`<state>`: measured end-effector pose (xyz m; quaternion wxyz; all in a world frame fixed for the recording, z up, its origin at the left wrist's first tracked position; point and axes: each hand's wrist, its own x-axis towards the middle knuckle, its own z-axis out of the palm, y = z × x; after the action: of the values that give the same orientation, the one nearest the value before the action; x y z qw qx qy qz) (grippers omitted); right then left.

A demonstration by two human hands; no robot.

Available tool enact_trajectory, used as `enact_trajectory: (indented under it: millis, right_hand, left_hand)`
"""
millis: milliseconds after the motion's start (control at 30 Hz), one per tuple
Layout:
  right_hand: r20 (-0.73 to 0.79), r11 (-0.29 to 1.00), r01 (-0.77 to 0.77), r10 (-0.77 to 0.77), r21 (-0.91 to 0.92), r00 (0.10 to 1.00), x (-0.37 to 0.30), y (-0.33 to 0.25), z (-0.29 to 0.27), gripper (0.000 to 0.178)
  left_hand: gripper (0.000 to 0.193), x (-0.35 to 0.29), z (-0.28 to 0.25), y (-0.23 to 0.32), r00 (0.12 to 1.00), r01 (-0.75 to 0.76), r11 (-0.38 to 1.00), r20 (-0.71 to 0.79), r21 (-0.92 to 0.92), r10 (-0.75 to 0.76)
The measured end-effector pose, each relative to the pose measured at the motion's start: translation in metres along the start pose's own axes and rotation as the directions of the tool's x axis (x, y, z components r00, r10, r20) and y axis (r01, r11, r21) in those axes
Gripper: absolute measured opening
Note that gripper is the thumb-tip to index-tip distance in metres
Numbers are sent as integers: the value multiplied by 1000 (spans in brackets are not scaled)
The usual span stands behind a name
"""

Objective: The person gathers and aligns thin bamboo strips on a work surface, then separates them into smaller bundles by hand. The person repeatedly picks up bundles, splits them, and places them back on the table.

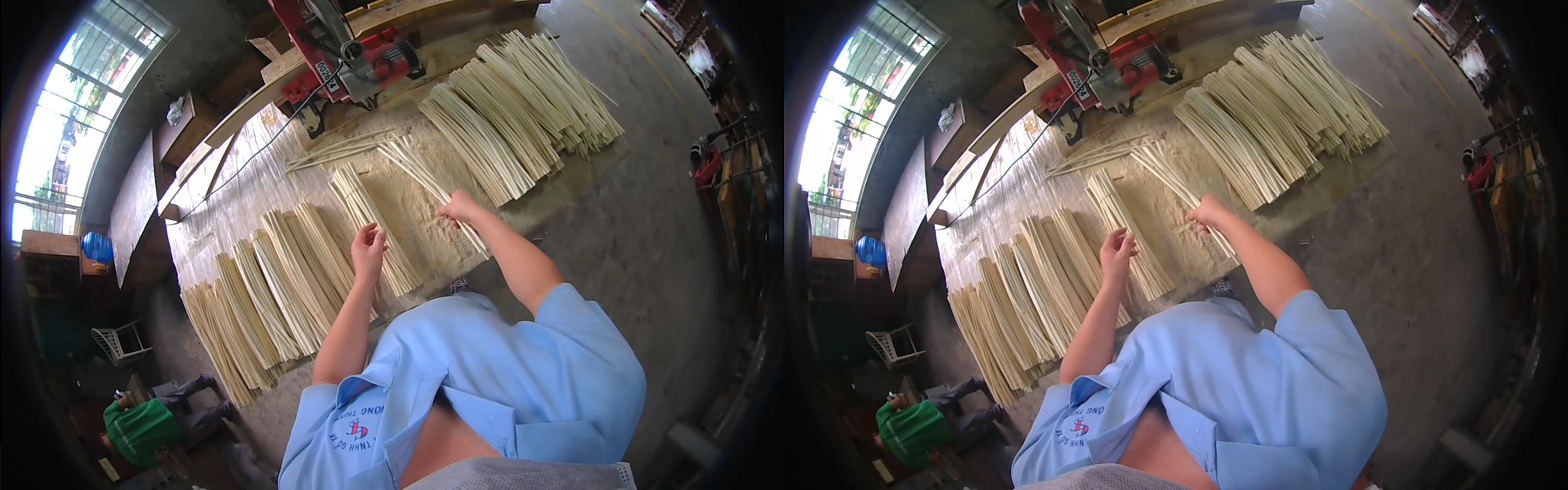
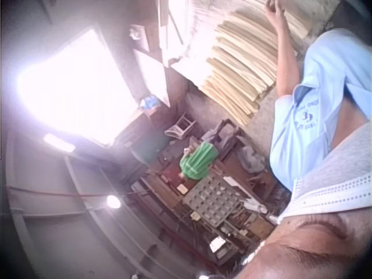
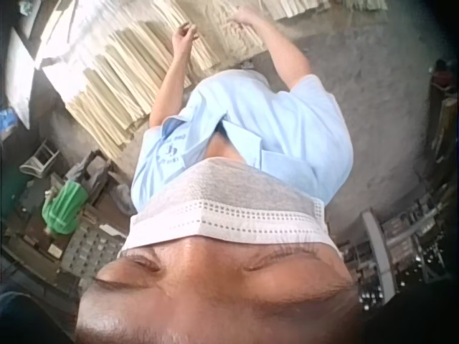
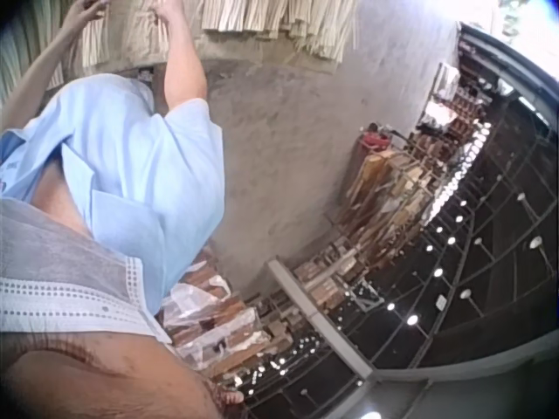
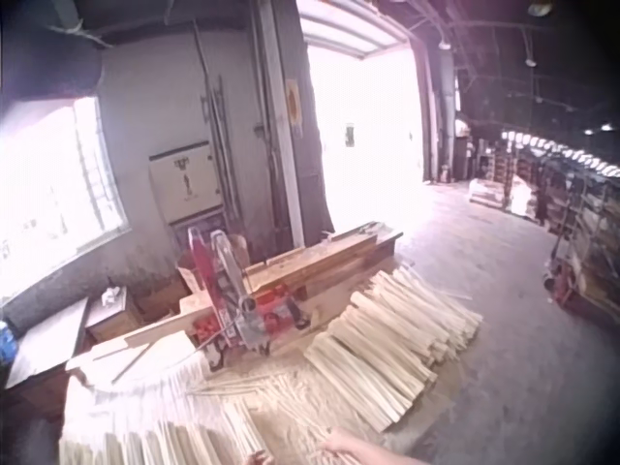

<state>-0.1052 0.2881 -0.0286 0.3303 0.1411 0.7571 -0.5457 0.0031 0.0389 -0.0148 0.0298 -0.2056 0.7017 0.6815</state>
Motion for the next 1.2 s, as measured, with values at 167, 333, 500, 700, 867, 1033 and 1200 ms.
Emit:
enact_trajectory:
  millis: [167, 333, 500, 700, 867, 1033, 1200]
  right_hand:
    - [244, 924, 360, -381, 127, 892, -23, -11, 18, 22]
    - [134, 683, 725, -730, 91, 670, -37, -19, 34, 19]
    - [81, 596, 793, -803, 123, 591, -31, -7, 42, 41]
    - [59, 657, 731, -750, 184, 659, -35, -1, 56, 41]
    - [102, 589, 788, -786, -177, 610, -37, -12, 38, 26]
    - [276, 866, 470, -499, 170, 821, -70, -38, 50, 24]
    - [612, 670, 728, -519, -143, 597, -80, -55, 34, 44]
  left_hand:
    - [74, 7, 43, 61, 970, -167, 947, 125, -275, 208]
    - [42, 4, 61, 147, 815, -383, 910, 407, -158, 413]
    - [34, -15, 74, 130, 828, -371, 929, 452, -1, 331]
    - [19, -7, 74, 93, 868, -365, 931, 360, -6, 342]
    - [17, 9, 62, 138, 858, -315, 870, 278, -379, 431]
    - [27, 5, 58, 145, 879, -288, 888, 268, -358, 393]
    - [30, -10, 55, 124, 928, -186, 951, 274, -248, 253]
